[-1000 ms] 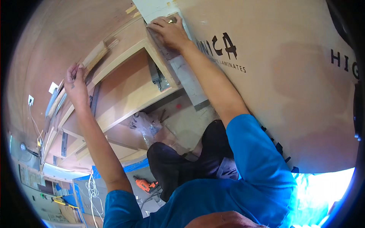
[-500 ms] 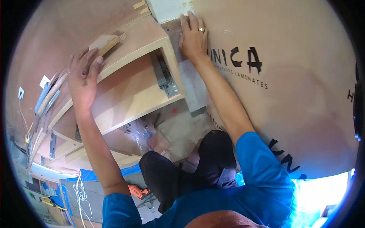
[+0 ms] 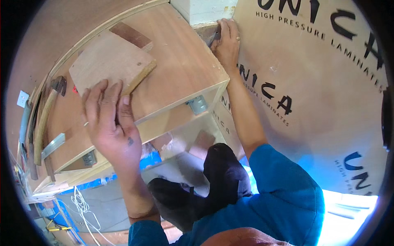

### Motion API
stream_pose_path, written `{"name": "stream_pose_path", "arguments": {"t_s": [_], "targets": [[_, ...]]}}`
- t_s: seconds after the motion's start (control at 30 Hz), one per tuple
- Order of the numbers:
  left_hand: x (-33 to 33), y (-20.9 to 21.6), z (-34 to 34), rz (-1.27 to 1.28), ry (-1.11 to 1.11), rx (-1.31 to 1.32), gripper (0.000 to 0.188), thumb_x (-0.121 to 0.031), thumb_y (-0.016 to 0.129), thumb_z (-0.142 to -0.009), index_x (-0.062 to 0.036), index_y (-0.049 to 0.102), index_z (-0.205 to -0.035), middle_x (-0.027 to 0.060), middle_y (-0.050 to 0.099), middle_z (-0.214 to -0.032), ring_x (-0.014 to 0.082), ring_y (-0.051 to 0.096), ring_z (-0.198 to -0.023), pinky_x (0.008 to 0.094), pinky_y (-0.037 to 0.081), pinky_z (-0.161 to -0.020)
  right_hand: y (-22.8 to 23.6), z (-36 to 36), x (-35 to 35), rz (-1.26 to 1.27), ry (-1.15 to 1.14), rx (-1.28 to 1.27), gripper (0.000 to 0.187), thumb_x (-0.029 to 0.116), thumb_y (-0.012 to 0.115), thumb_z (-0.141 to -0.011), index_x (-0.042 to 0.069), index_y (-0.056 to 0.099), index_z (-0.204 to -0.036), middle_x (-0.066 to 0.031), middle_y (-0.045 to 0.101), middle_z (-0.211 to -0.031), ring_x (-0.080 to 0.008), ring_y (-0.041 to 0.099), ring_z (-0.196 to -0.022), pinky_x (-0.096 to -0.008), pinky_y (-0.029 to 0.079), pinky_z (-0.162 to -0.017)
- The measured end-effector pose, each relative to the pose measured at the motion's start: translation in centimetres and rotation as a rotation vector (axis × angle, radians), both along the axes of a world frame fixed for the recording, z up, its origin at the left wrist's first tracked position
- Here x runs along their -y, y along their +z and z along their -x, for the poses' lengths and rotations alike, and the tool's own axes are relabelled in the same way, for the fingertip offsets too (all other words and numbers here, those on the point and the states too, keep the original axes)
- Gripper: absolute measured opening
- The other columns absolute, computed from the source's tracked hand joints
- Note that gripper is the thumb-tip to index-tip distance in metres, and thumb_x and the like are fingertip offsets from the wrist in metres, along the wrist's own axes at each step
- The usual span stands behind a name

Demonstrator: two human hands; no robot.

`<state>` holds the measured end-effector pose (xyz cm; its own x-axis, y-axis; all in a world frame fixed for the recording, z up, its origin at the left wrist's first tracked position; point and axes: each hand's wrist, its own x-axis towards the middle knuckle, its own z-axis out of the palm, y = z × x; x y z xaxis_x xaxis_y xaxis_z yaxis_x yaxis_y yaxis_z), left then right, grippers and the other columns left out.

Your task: The person fits a small wood panel into a gap in a wooden structure, hammering it into place and then using a utility knife to trim along a vertical edge.

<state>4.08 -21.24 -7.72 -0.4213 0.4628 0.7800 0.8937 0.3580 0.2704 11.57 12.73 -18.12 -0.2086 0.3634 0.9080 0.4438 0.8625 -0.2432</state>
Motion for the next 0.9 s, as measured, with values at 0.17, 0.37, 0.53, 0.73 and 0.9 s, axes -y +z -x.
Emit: {"name": "stream_pose_path", "arguments": {"t_s": [0.17, 0.37, 0.53, 0.73, 0.9], "targets": [[0.5, 1.0, 0.5, 0.058, 0.072, -0.008, 0.027, -0.004, 0.069, -0.092, -0.0039, 0.074, -0.118, 0.0159, 0.068, -0.127, 0.0405, 0.056, -0.127, 0.0502, 0.042, -0.11, 1.7, -0.8, 0.8, 0.12, 0.086, 0.124, 0.063, -0.005, 0.063, -0.073, 0.002, 0.057, -0.135, -0.0215, 0.054, -0.138, -0.0424, 0.046, -0.137, -0.0506, 0.038, -0.116], [0.3, 2.0, 1.4, -0.074, 0.019, 0.123, 0.03, 0.004, 0.067, -0.088, -0.0036, 0.074, -0.115, 0.0148, 0.07, -0.124, 0.0393, 0.058, -0.125, 0.0495, 0.044, -0.109, 5.8, -3.0, 1.9, 0.193, 0.075, 0.381, 0.071, -0.006, 0.064, -0.074, 0.009, 0.056, -0.143, -0.0218, 0.051, -0.144, -0.0436, 0.045, -0.138, -0.051, 0.037, -0.117], [6.6, 2.0, 3.7, 0.041, 0.084, 0.074, 0.035, 0.012, 0.066, -0.082, -0.001, 0.071, -0.114, 0.0156, 0.07, -0.123, 0.0396, 0.06, -0.12, 0.0495, 0.047, -0.105, 8.7, -4.1, 2.8, 0.247, 0.16, 0.672, 0.078, -0.003, 0.067, -0.075, 0.02, 0.053, -0.149, -0.0249, 0.046, -0.15, -0.0467, 0.042, -0.139, -0.0518, 0.038, -0.116], [8.1, 6.6, 1.7, 0.16, 0.147, 0.302, 0.034, 0.008, 0.063, -0.08, -0.0075, 0.07, -0.11, 0.0147, 0.068, -0.119, 0.0406, 0.061, -0.116, 0.0503, 0.048, -0.102, 5.9, -14.1, 8.2, 0.622, 0.085, 0.552, 0.062, 0.008, 0.071, -0.084, -0.001, 0.052, -0.141, -0.0293, 0.052, -0.14, -0.0465, 0.044, -0.136, -0.0499, 0.04, -0.113], [11.8, 8.0, 0.0, 0.014, 0.294, 0.364, 0.029, 0.0, 0.067, -0.079, -0.0034, 0.071, -0.108, 0.017, 0.069, -0.117, 0.0408, 0.063, -0.11, 0.0491, 0.052, -0.093, -3.2, -29.5, 17.4, 0.921, 0.297, 1.025, 0.054, 0.027, 0.072, -0.091, 0.0, 0.057, -0.135, -0.0279, 0.066, -0.123, -0.0436, 0.062, -0.118, -0.048, 0.049, -0.104]]}}
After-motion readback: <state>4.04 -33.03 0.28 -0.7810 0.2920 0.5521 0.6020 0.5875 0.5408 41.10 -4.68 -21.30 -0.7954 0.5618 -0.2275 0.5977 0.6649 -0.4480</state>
